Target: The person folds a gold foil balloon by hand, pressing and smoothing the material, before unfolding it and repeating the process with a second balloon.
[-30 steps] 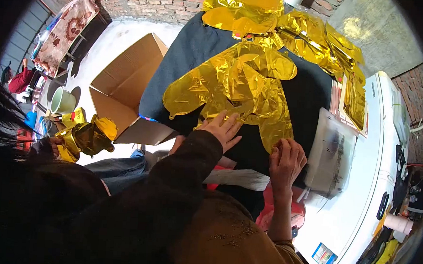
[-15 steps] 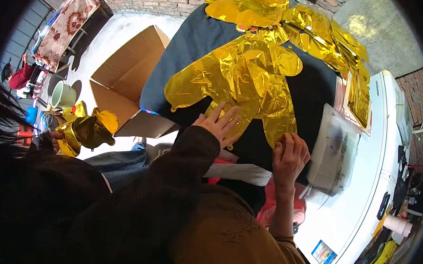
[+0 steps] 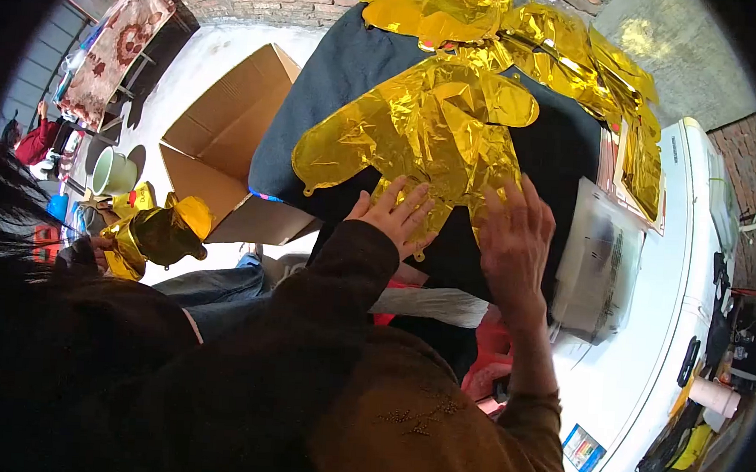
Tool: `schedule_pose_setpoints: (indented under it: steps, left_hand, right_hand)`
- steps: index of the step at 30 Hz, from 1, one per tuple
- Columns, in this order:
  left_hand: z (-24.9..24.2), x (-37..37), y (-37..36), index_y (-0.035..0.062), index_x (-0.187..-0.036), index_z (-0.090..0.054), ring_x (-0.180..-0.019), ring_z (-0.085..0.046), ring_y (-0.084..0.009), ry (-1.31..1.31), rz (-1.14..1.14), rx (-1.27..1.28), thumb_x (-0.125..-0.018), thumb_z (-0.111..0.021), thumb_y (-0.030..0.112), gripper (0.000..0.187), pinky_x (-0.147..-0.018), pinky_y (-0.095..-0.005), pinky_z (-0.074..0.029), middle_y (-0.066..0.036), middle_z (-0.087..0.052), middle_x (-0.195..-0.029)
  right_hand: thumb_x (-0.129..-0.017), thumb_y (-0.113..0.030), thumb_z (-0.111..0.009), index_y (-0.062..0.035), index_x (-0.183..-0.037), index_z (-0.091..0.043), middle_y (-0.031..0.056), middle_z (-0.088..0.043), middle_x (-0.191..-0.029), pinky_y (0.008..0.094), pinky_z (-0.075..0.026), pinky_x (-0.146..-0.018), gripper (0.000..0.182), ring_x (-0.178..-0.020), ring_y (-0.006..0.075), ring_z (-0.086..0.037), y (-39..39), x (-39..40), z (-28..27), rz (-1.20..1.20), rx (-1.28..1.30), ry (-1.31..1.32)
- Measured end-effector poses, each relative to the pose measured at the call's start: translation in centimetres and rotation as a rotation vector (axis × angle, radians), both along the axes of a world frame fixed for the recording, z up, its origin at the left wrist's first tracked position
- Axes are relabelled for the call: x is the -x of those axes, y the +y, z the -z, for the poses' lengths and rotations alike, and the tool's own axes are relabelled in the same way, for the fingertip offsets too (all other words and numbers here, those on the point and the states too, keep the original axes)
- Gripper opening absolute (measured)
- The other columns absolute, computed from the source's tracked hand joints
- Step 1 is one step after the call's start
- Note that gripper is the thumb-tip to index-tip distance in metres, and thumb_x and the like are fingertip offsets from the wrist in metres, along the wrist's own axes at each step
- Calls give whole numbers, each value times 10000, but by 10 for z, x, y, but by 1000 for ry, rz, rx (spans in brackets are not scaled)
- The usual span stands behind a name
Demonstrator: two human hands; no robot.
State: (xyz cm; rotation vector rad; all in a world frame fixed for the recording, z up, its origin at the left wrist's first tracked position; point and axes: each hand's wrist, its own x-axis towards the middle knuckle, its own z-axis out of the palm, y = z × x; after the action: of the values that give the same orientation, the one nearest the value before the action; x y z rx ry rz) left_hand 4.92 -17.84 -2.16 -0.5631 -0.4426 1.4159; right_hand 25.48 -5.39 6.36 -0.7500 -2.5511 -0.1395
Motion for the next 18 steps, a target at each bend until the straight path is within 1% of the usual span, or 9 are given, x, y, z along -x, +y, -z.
schedule_pose_setpoints:
  steps: [1, 3, 7, 10, 13, 15, 16, 17, 18]
  left_hand:
    - [8, 2, 1, 233, -1677, -263, -1638, -172, -228, -432, 37, -97, -1082, -438, 609, 726, -1327, -542, -88, -77, -202, -1776]
    - [12, 1, 1, 233, -1678, -258, -1635, -180, -219, -810, 71, -208, -1077, -456, 604, 734, -1332, -515, -101, -75, -205, -1774]
    - [15, 1, 7, 254, -1687, -224, -1635, -179, -215, -657, 67, -227, -1074, -476, 599, 747, -1339, -480, -116, -65, -189, -1777]
    - [21, 4, 12, 284, -1696, -193, -1638, -172, -219, -604, 62, -197, -1078, -479, 594, 749, -1341, -471, -120, -53, -169, -1784]
    - [4, 0, 16, 311, -1700, -177, -1639, -169, -225, -667, -65, 18, -1084, -481, 580, 738, -1342, -469, -124, -43, -157, -1788]
    - [5, 2, 17, 318, -1700, -179, -1639, -171, -225, -689, -53, -14, -1087, -484, 573, 730, -1342, -470, -124, -39, -155, -1789]
    - [18, 4, 15, 316, -1699, -184, -1638, -174, -224, -672, 19, -146, -1087, -486, 571, 728, -1342, -471, -122, -38, -156, -1789]
    - [24, 5, 14, 315, -1697, -192, -1638, -176, -226, -650, 46, -191, -1087, -489, 570, 726, -1342, -472, -123, -38, -157, -1788]
    - [24, 7, 15, 313, -1696, -199, -1637, -178, -228, -627, 72, -236, -1086, -491, 570, 723, -1341, -473, -123, -39, -159, -1788]
  right_hand:
    - [-955, -204, -717, -92, -1331, -656, 134, -567, -1449, 525, -346, -1178, 397, -1454, 334, -472, 10, 13, -3, -64, -23, -9]
    - [-959, -209, -715, -103, -1363, -641, 132, -553, -1484, 523, -334, -1199, 425, -1478, 333, -455, 36, 41, -1, -201, -52, -23]
    - [-1005, -259, -647, -133, -1492, -569, 150, -459, -1619, 524, -320, -1232, 509, -1541, 349, -386, 88, 91, 17, -407, 89, -97]
    - [-1052, -355, -565, -157, -1576, -484, 149, -393, -1674, 561, -259, -1260, 566, -1568, 354, -340, 99, 109, 37, -351, 89, -174]
    - [-1081, -440, -478, -163, -1635, -409, 140, -333, -1716, 601, -155, -1284, 624, -1604, 354, -266, 95, 109, 64, -290, -13, -365]
    - [-1092, -485, -441, -159, -1642, -398, 160, -340, -1713, 634, -109, -1284, 641, -1610, 369, -247, 96, 108, 71, -297, 24, -307]
    - [-1098, -507, -423, -157, -1646, -392, 170, -344, -1711, 650, -86, -1284, 651, -1614, 376, -237, 94, 109, 72, -304, 45, -278]
    - [-1084, -516, -421, -169, -1672, -353, 132, -271, -1752, 601, -32, -1299, 686, -1633, 351, -180, 94, 110, 72, -264, 92, -334]
    - [-1083, -523, -420, -170, -1672, -353, 130, -267, -1755, 600, -31, -1300, 690, -1634, 349, -177, 94, 111, 71, -256, 93, -338]
